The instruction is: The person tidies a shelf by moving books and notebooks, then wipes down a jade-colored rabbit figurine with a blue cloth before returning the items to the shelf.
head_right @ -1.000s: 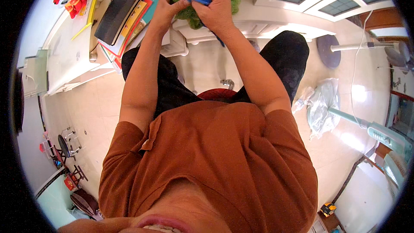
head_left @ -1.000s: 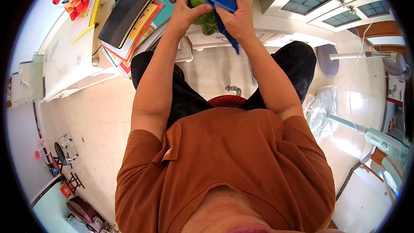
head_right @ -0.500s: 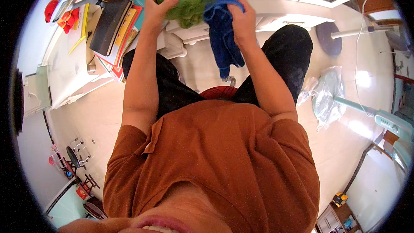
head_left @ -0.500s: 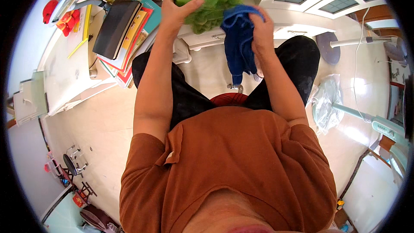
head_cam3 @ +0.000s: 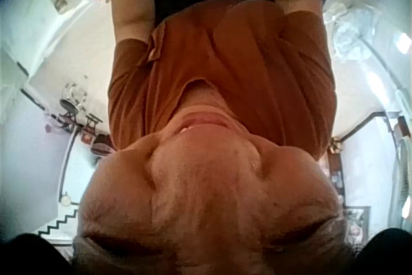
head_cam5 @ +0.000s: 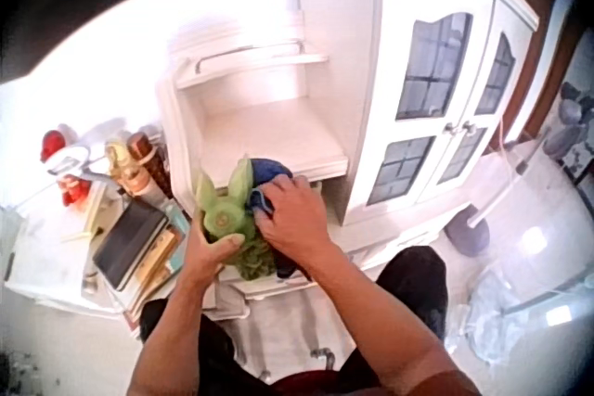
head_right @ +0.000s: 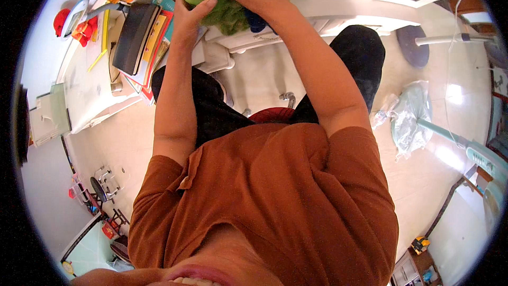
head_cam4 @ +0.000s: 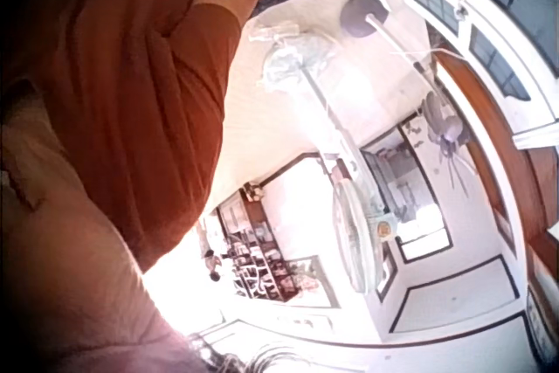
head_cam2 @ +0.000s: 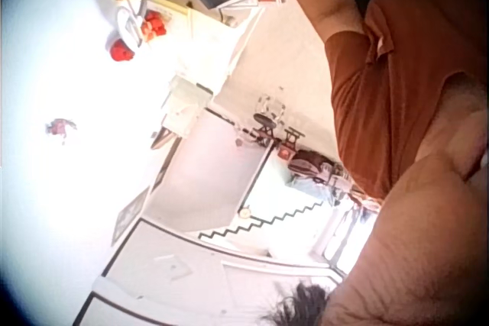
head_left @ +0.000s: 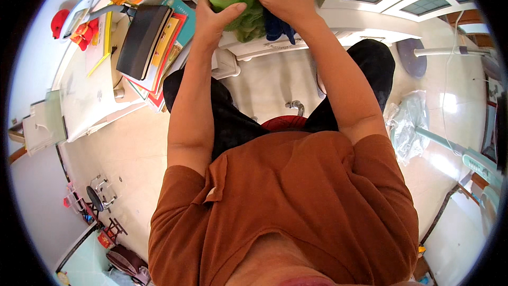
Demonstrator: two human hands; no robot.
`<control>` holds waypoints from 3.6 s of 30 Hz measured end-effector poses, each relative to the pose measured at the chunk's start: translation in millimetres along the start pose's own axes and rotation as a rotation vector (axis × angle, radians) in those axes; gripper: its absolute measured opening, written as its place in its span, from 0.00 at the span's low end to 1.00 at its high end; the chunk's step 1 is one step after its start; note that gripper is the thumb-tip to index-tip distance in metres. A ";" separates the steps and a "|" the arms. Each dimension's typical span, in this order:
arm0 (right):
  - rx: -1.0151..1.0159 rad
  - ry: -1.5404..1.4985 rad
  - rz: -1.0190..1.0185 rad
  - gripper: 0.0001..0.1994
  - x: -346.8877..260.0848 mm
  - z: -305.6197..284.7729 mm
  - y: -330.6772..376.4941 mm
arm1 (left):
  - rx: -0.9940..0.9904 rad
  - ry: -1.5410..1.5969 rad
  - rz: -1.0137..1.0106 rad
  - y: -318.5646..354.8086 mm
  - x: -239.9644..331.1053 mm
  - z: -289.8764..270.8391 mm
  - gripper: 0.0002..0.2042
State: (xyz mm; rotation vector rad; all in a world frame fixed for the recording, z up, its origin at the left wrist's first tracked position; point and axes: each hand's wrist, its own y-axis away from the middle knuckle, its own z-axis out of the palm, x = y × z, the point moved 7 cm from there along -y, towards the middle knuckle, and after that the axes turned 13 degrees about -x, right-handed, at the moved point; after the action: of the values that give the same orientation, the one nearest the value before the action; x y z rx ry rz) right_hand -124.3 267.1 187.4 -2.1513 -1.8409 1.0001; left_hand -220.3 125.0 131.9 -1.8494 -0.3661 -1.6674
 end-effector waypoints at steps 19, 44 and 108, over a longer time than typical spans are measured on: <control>0.126 0.071 -0.192 0.18 -1.4 5.8 66.4 | 0.062 -0.102 0.137 -1.0 4.5 -0.8 0.41; 0.033 -0.192 -0.038 0.15 1.8 -2.2 18.1 | 0.165 -0.206 0.149 -5.3 11.4 3.0 0.40; -0.068 -0.451 0.364 0.26 36.0 103.7 108.5 | 0.230 -0.282 0.039 -4.3 3.6 3.7 0.40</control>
State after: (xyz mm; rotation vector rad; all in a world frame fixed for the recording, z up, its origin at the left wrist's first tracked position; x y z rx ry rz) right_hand -91.4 242.0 38.7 -2.5218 -1.6894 1.6378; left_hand -219.2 129.8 136.4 -1.9028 -0.6083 -1.2795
